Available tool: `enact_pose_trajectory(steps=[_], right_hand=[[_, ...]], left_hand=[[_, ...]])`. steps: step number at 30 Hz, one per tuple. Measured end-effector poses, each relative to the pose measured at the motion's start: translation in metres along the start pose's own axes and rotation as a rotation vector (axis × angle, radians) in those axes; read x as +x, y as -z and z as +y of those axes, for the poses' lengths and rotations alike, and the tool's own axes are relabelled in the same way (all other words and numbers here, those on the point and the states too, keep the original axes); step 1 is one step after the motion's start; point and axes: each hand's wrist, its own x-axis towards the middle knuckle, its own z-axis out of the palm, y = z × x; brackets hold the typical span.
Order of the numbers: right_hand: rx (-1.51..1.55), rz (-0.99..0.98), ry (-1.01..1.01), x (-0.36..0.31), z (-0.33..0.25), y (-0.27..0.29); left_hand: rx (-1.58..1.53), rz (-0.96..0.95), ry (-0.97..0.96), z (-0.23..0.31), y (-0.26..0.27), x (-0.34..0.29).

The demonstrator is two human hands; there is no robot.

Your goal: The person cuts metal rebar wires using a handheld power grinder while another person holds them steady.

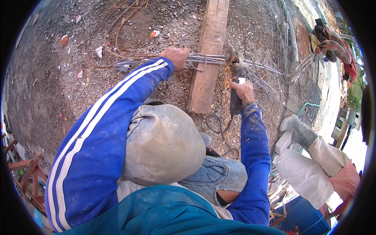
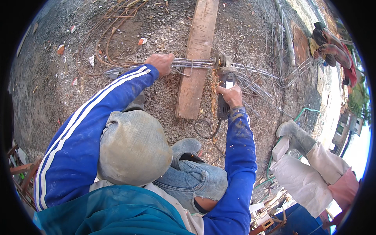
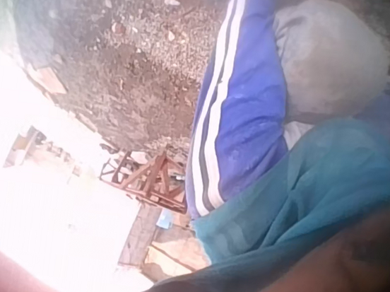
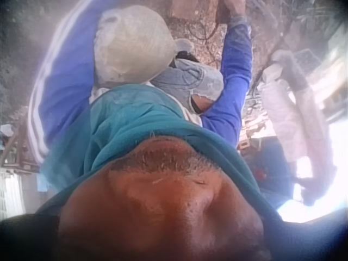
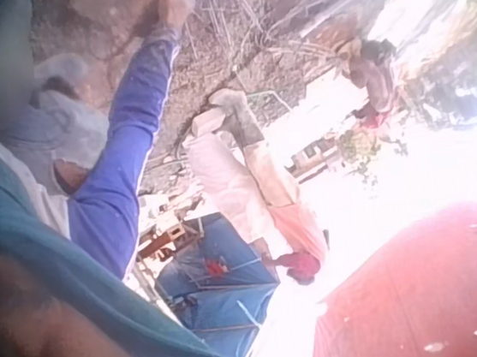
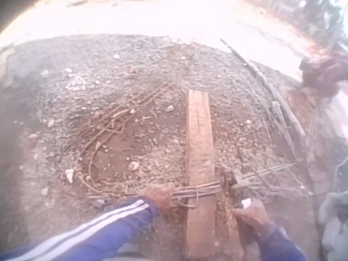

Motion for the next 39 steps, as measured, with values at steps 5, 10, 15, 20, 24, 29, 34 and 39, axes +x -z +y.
enact_pose_trajectory(steps=[5,10,15,20,24,29,34,39], right_hand=[[-0.049,-0.013,-0.005,-0.012,-0.021,0.003],[0.014,0.001,-0.012,-0.012,-0.010,0.001],[0.005,-0.011,-0.056,-0.017,-0.022,0.006],[-0.004,-0.005,0.004,-0.016,-0.021,0.004],[-0.022,0.002,-0.002,-0.012,-0.010,0.002],[0.066,-0.030,-0.033,-0.014,-0.013,0.000],[0.120,-0.033,-0.070,-0.021,-0.021,0.001],[0.070,-0.073,-0.076,-0.020,-0.019,0.006]], left_hand=[[0.005,0.001,0.015,-0.003,0.000,-0.003],[0.017,-0.008,0.010,-0.002,-0.003,0.001],[0.024,-0.012,0.001,0.000,-0.001,0.001],[0.026,-0.033,0.015,-0.002,0.000,0.000],[0.032,-0.035,0.012,0.001,0.002,0.000],[0.040,-0.014,0.002,-0.002,-0.002,0.000],[0.042,0.001,0.003,-0.003,-0.004,0.000],[0.025,-0.011,0.002,-0.002,-0.005,0.001]])
